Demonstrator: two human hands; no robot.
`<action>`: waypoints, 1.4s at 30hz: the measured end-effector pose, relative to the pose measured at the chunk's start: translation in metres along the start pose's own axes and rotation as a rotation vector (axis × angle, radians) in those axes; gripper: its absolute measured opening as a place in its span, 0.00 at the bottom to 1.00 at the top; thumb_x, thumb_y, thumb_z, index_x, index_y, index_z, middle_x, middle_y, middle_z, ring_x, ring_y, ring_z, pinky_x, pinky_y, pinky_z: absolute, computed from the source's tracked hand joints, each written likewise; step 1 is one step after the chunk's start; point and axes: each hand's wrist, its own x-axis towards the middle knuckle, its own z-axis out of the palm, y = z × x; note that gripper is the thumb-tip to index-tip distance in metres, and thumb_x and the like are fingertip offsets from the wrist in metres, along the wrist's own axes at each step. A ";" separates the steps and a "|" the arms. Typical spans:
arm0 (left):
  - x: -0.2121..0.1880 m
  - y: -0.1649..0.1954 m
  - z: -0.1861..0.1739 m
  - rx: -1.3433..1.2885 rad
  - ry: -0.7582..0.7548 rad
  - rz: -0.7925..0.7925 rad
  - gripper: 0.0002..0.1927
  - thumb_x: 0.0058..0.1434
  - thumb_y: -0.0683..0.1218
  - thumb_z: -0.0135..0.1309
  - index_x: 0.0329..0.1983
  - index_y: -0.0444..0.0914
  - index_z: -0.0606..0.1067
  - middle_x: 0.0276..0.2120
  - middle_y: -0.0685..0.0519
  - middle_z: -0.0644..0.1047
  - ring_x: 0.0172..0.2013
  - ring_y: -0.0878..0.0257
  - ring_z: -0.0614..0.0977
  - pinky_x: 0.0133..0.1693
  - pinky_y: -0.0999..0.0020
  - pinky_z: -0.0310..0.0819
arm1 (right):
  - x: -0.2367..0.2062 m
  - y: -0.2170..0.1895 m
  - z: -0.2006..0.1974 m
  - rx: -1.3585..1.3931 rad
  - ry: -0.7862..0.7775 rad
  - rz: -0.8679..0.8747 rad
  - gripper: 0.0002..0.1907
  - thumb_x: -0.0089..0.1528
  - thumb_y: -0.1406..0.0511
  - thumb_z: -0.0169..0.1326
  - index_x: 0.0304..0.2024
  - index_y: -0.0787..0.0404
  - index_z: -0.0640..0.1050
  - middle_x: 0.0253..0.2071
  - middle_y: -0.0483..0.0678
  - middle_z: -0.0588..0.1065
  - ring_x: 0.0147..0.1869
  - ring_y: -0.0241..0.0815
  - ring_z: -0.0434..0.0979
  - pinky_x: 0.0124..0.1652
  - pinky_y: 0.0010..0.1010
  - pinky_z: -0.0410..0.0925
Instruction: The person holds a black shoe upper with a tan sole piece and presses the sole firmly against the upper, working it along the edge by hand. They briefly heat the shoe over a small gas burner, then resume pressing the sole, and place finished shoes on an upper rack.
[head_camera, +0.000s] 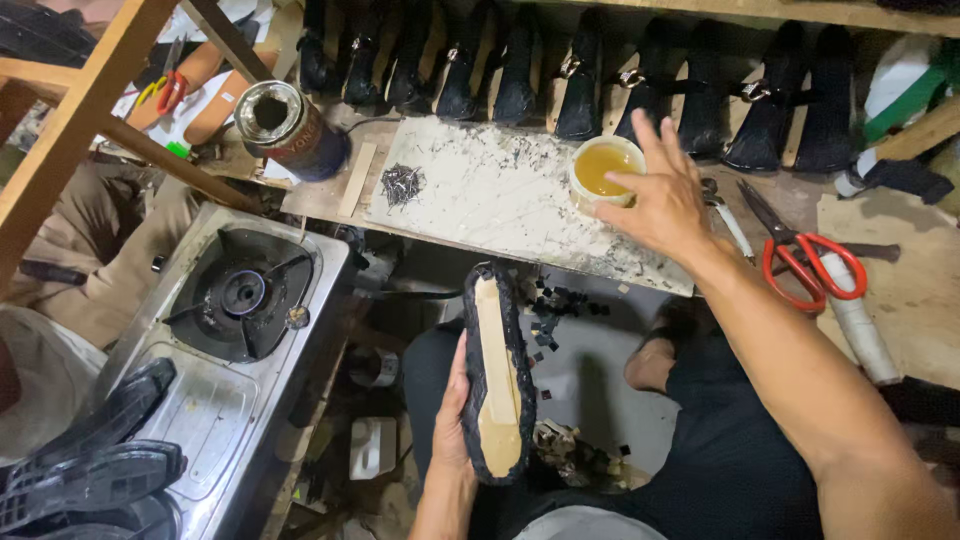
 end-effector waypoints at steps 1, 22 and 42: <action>0.002 0.001 -0.001 0.065 0.070 0.011 0.47 0.65 0.58 0.53 0.81 0.43 0.46 0.69 0.39 0.64 0.62 0.47 0.72 0.60 0.51 0.70 | -0.003 0.001 -0.001 0.034 0.056 -0.035 0.23 0.53 0.52 0.71 0.44 0.60 0.87 0.79 0.58 0.51 0.81 0.67 0.47 0.70 0.53 0.48; 0.034 -0.024 0.008 0.338 0.142 0.105 0.27 0.71 0.53 0.39 0.66 0.32 0.68 0.77 0.48 0.55 0.73 0.54 0.62 0.70 0.57 0.57 | -0.171 -0.170 -0.034 0.654 -0.088 -0.289 0.25 0.66 0.51 0.51 0.58 0.61 0.78 0.76 0.65 0.54 0.81 0.68 0.52 0.75 0.55 0.49; 0.021 -0.034 0.001 0.004 0.130 -0.251 0.25 0.75 0.52 0.34 0.69 0.36 0.67 0.57 0.44 0.75 0.54 0.55 0.79 0.56 0.59 0.76 | -0.168 -0.156 -0.023 0.385 -0.012 -0.678 0.18 0.64 0.53 0.56 0.55 0.44 0.83 0.76 0.48 0.55 0.81 0.63 0.46 0.75 0.64 0.42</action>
